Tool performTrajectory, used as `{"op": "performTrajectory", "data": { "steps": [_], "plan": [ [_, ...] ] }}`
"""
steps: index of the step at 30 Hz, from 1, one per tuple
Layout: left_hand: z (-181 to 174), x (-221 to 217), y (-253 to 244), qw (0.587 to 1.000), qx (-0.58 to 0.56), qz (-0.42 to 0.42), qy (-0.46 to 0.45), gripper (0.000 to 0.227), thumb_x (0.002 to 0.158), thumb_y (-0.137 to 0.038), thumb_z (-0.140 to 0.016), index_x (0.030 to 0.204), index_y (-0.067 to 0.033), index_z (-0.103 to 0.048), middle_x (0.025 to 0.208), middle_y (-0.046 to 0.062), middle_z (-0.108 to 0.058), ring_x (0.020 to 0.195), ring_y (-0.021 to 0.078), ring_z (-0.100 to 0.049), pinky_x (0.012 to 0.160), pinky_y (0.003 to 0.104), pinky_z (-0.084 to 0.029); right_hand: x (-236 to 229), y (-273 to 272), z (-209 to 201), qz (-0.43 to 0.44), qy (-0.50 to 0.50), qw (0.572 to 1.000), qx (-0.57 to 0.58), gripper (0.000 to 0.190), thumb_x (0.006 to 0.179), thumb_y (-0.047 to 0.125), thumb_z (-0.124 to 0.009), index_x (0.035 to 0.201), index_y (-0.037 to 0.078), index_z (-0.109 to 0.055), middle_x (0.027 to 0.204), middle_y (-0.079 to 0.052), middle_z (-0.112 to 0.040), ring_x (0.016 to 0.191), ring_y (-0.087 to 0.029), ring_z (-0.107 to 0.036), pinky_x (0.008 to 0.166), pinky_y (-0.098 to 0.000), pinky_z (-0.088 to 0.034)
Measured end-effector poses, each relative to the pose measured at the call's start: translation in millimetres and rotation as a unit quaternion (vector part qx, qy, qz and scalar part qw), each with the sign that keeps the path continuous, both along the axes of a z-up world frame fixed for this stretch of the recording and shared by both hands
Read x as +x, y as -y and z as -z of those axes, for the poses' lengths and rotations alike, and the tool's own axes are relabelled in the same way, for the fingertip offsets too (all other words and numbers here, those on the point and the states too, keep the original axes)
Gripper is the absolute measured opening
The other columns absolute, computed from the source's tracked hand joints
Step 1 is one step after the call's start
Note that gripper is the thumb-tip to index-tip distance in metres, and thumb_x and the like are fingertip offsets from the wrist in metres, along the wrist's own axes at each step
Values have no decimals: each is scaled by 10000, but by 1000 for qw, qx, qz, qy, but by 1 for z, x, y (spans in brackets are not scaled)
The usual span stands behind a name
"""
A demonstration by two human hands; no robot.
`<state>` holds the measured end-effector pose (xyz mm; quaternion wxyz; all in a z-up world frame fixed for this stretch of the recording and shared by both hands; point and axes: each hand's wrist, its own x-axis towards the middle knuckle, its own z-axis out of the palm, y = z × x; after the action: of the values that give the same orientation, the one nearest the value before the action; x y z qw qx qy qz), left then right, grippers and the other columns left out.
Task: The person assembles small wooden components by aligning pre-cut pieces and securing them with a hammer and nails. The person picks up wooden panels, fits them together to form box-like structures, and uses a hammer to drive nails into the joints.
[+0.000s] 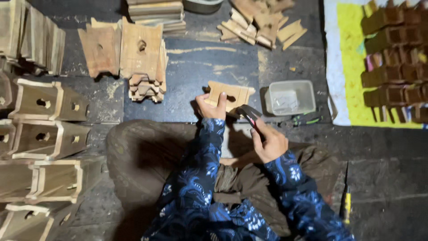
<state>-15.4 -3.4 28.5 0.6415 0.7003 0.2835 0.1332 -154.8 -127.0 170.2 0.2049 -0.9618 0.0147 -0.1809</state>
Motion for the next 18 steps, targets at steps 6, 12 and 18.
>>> {"op": "performTrajectory", "data": {
  "steps": [6,12,18],
  "plan": [
    [-20,-4,-2,1000,-10,2,-15,582,635,-438,-918,1064,-204,-603,1021,218,-650,1037,418,-680,829,453,-584,31,38,64,35,15,944,328,418,702,162,-954,982,46,-666,612,-28,-610,577,-148,-609,590,-251,-504],
    [-10,-3,4,1000,-7,-12,-10,579,623,-439,-927,1052,-234,-597,1018,188,-644,1031,395,-685,822,432,-589,51,24,112,108,-57,960,254,480,655,132,-952,1048,43,-691,868,-189,-709,826,-339,-712,698,-402,-546],
    [-22,-6,3,1000,10,-19,8,558,636,-427,-917,1039,-216,-593,995,205,-648,1015,425,-682,827,459,-576,47,26,137,88,-3,996,32,432,762,340,-893,983,62,-647,677,-96,-697,720,-384,-719,678,-460,-586]
  ]
}}
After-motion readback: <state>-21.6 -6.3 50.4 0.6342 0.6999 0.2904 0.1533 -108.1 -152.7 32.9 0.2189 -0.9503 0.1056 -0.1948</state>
